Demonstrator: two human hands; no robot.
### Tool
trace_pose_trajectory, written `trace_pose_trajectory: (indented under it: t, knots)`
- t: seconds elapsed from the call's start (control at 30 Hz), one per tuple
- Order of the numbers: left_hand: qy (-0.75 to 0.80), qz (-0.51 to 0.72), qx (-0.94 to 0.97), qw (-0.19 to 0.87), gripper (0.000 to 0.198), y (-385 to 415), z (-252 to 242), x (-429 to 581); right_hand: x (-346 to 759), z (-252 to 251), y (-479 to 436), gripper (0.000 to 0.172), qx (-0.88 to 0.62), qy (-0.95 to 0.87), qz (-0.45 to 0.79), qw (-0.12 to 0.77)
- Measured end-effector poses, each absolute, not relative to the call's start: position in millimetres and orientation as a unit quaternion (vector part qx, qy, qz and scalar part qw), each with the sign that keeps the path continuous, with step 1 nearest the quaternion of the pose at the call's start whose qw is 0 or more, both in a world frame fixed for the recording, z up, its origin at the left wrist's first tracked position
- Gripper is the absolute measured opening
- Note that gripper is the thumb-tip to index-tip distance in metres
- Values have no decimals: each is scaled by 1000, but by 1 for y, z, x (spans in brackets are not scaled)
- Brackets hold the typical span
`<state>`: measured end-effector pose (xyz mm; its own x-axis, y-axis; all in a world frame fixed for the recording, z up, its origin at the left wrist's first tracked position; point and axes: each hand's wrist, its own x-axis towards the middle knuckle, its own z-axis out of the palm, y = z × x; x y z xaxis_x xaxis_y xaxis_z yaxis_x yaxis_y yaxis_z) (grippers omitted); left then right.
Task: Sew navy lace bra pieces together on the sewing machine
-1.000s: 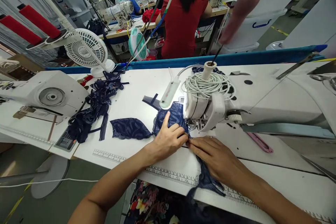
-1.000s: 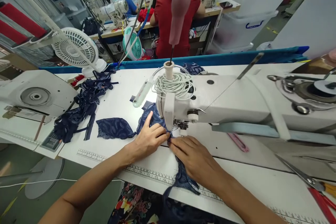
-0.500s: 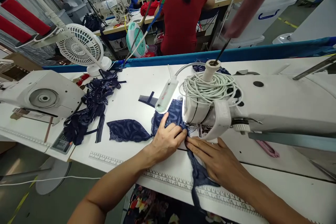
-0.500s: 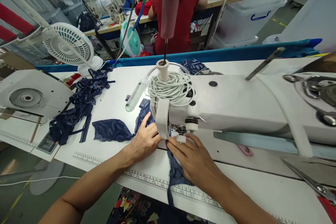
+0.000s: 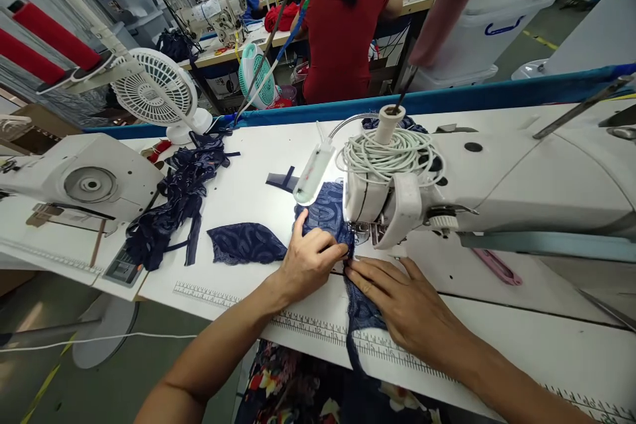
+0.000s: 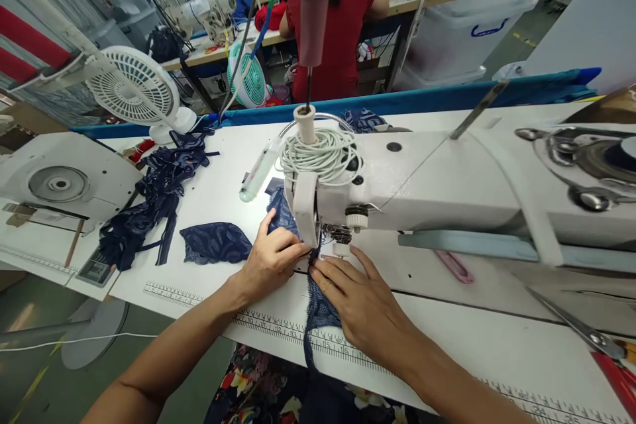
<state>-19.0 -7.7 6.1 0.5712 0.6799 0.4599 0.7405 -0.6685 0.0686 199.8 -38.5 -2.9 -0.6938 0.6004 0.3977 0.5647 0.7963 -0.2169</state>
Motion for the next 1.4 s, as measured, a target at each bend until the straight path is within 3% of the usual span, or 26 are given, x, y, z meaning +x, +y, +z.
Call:
trace_pose_trajectory:
  t: [0.5,0.93,1.23,1.4]
  knots:
    - [-366,-219,-901,80,25,-10,5,-15,200,-6,-35,47,-303,-918,32,253]
    - [-386,-226,-886,125,21,-7,0,-9,207,-19,-31,53,-349,-914,14,207]
    - [-465,-229,-844,136,26,-8,12,-19,204,-9,-33,46,-337,-912,35,230]
    - [-399,-210,-889,81,31,-6,22,-29,203,-7,-33,39,-333,-907,52,252]
